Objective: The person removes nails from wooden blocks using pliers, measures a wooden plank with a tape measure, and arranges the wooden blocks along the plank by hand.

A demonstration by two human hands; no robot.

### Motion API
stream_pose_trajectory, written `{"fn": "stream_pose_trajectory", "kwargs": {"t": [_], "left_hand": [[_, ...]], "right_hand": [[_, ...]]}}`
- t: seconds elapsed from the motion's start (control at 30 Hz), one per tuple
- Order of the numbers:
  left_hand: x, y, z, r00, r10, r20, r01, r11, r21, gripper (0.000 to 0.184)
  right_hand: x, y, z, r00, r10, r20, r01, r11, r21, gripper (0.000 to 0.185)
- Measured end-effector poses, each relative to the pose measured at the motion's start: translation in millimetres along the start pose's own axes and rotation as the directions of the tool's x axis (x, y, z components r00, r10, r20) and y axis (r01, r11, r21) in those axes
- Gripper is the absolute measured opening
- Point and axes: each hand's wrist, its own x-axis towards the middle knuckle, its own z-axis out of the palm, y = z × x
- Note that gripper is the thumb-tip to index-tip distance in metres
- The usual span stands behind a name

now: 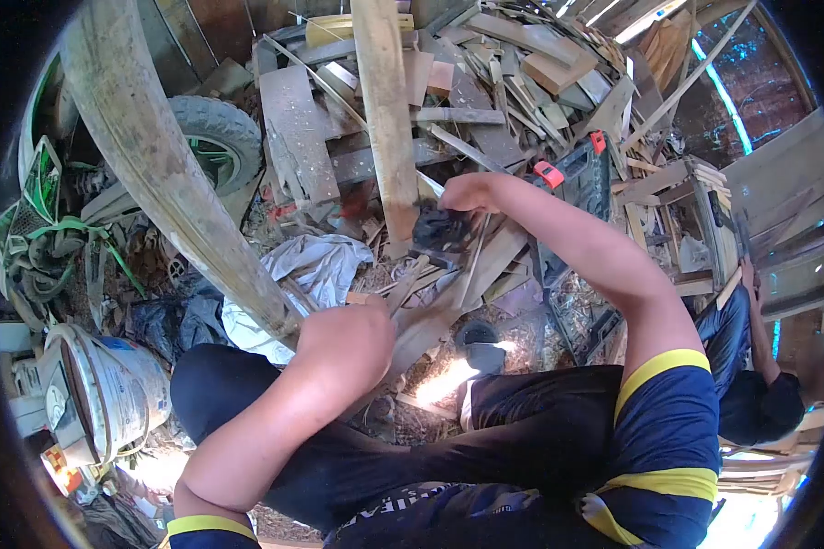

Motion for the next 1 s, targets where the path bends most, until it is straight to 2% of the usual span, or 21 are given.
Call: {"fn": "stream_pose_trajectory", "kwargs": {"t": [0.03, 0.13, 0.23, 0.3, 0.33, 0.43, 0.53, 0.6, 0.63, 0.73, 0.77, 0.83, 1.0], "left_hand": [[-0.4, 1.2, -3.1, 1.000, -0.006, 0.010, 0.006, 1.000, 0.003, 0.032], [-8.1, 2.5, -5.4, 0.999, -0.017, -0.029, 0.015, 0.996, -0.085, 0.032], [-13.7, 10.9, -14.2, 0.997, -0.061, -0.045, 0.055, 0.991, -0.120, 0.033], [-10.9, 16.3, -17.8, 0.992, -0.106, -0.065, 0.094, 0.982, -0.165, 0.032], [-9.2, 17.8, -20.0, 0.989, -0.129, -0.078, 0.113, 0.976, -0.184, 0.032], [-2.0, 17.6, -18.2, 0.969, -0.149, -0.199, 0.082, 0.947, -0.310, 0.031], [11.5, 10.1, -9.2, 0.928, -0.111, -0.354, -0.067, 0.888, -0.454, 0.030], [18.3, 10.4, -12.1, 0.937, -0.188, -0.294, -0.044, 0.771, -0.635, 0.030], [20.9, 11.2, -13.9, 0.942, -0.222, -0.253, -0.028, 0.697, -0.717, 0.030], [25.2, 17.7, -23.0, 0.944, -0.309, -0.114, -0.005, 0.332, -0.943, 0.031], [28.2, 19.9, -24.1, 0.940, -0.331, -0.082, -0.015, 0.199, -0.980, 0.028], [31.4, 21.6, -27.4, 0.931, -0.359, -0.059, 0.002, 0.166, -0.986, 0.027], [49.1, 18.2, -19.0, 0.912, -0.406, -0.064, -0.013, 0.128, -0.992, 0.027]], "right_hand": [[-7.1, 2.5, -2.3, 0.999, 0.002, 0.034, -0.006, 0.992, 0.129, 0.036], [-17.5, 23.9, -23.2, 0.988, -0.155, 0.019, 0.153, 0.985, 0.075, 0.040], [-32.3, 26.5, -62.2, 0.969, -0.181, -0.166, 0.139, 0.961, -0.237, 0.034], [-80.9, 8.8, -82.6, 0.886, -0.304, -0.350, 0.168, 0.914, -0.369, 0.046], [-84.1, 10.0, -100.8, 0.915, -0.276, -0.294, 0.218, 0.952, -0.213, 0.046], [-109.0, 10.8, -133.1, 0.832, -0.399, -0.385, 0.384, 0.916, -0.117, 0.052], [-122.1, 12.5, -146.6, 0.744, -0.431, -0.510, 0.509, 0.861, 0.015, 0.053], [-115.9, 14.9, -153.5, 0.718, -0.421, -0.554, 0.587, 0.793, 0.159, 0.052], [-115.8, 14.4, -153.5, 0.739, -0.396, -0.545, 0.596, 0.762, 0.255, 0.048], [-94.8, 15.1, -156.6, 0.733, -0.429, -0.528, 0.677, 0.539, 0.501, 0.044], [-85.9, 16.1, -158.5, 0.735, -0.425, -0.529, 0.677, 0.508, 0.533, 0.044], [-74.4, 12.6, -161.6, 0.740, -0.417, -0.528, 0.672, 0.442, 0.594, 0.045], [-60.3, 4.2, -164.3, 0.665, -0.493, -0.561, 0.743, 0.361, 0.564, 0.040]]}}
